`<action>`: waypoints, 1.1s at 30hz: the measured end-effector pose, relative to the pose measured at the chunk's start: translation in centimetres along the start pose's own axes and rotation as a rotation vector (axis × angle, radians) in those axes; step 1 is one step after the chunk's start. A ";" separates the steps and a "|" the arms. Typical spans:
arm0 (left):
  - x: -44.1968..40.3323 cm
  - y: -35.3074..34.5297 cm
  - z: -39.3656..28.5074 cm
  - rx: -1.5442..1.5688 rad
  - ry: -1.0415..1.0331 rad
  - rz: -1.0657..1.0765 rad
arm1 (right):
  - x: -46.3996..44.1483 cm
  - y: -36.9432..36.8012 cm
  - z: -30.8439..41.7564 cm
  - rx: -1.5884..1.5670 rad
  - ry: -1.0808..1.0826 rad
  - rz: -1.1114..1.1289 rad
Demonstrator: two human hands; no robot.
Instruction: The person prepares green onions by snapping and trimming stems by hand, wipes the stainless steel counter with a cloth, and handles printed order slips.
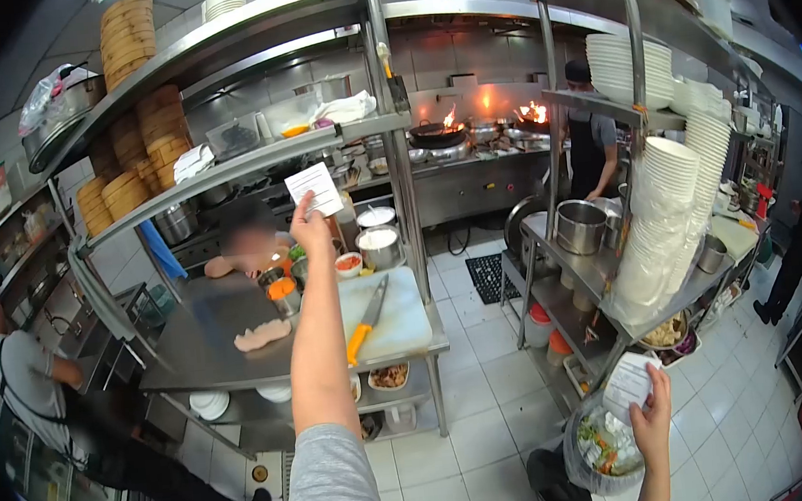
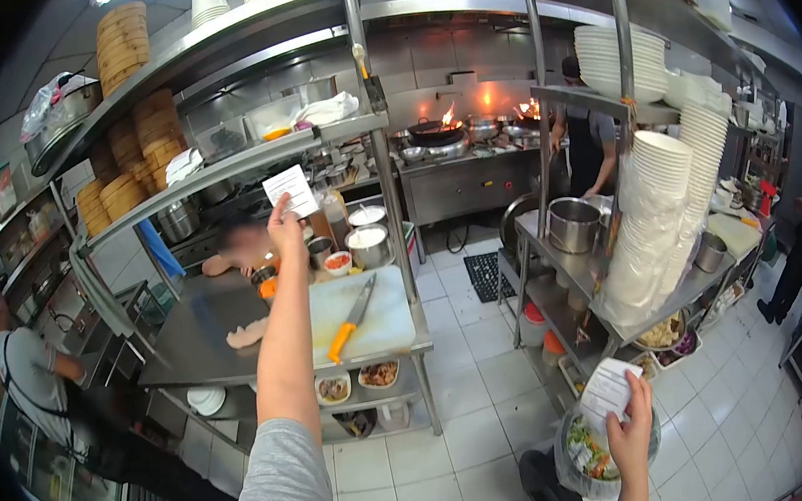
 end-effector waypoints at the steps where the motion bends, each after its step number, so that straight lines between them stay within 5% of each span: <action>1: -2.0 -0.2 1.0 0.030 -0.020 -0.025 | -0.4 -0.7 0.0 -0.005 -0.017 -0.007; 7: -8.9 -0.8 7.8 -0.101 0.056 0.096 | -2.1 -4.5 -0.1 0.030 -0.129 -0.040; 15: -12.5 0.0 7.8 -0.102 -0.186 0.086 | -3.5 -5.8 0.5 -0.223 -0.273 0.058; 19: -2.2 0.0 9.8 0.018 0.181 -0.186 | -3.1 -4.3 2.9 -0.506 -0.406 0.189; 20: 3.6 -2.6 7.8 0.036 0.233 -0.116 | -3.0 -3.7 3.3 -0.533 -0.383 0.190; 23: 24.9 -11.8 5.6 0.355 0.779 0.706 | -2.6 -0.9 3.4 -0.614 -0.329 0.205; 25: 39.2 -16.9 -3.3 0.766 1.062 1.316 | -2.1 1.7 2.8 -0.654 -0.315 0.189; 26: 44.2 -18.6 -8.1 0.909 1.199 1.448 | -1.7 3.1 2.7 -0.666 -0.310 0.177; 28: 51.5 -21.1 -15.3 1.092 1.494 1.426 | -0.7 6.7 2.2 -0.674 -0.292 0.173; 33: 59.3 -28.5 -26.4 1.187 1.596 1.481 | 2.2 16.6 -1.2 -0.502 -0.265 0.099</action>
Point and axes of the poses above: each hand's wrist, its own x-axis away from the middle knuckle, its own y-axis out of the back of the hand, z = x × y, the point moved 5 cm from there along -x, towards the middle knuckle, and after that the axes turned 15 degrees about -y, right-handed, at the moved point
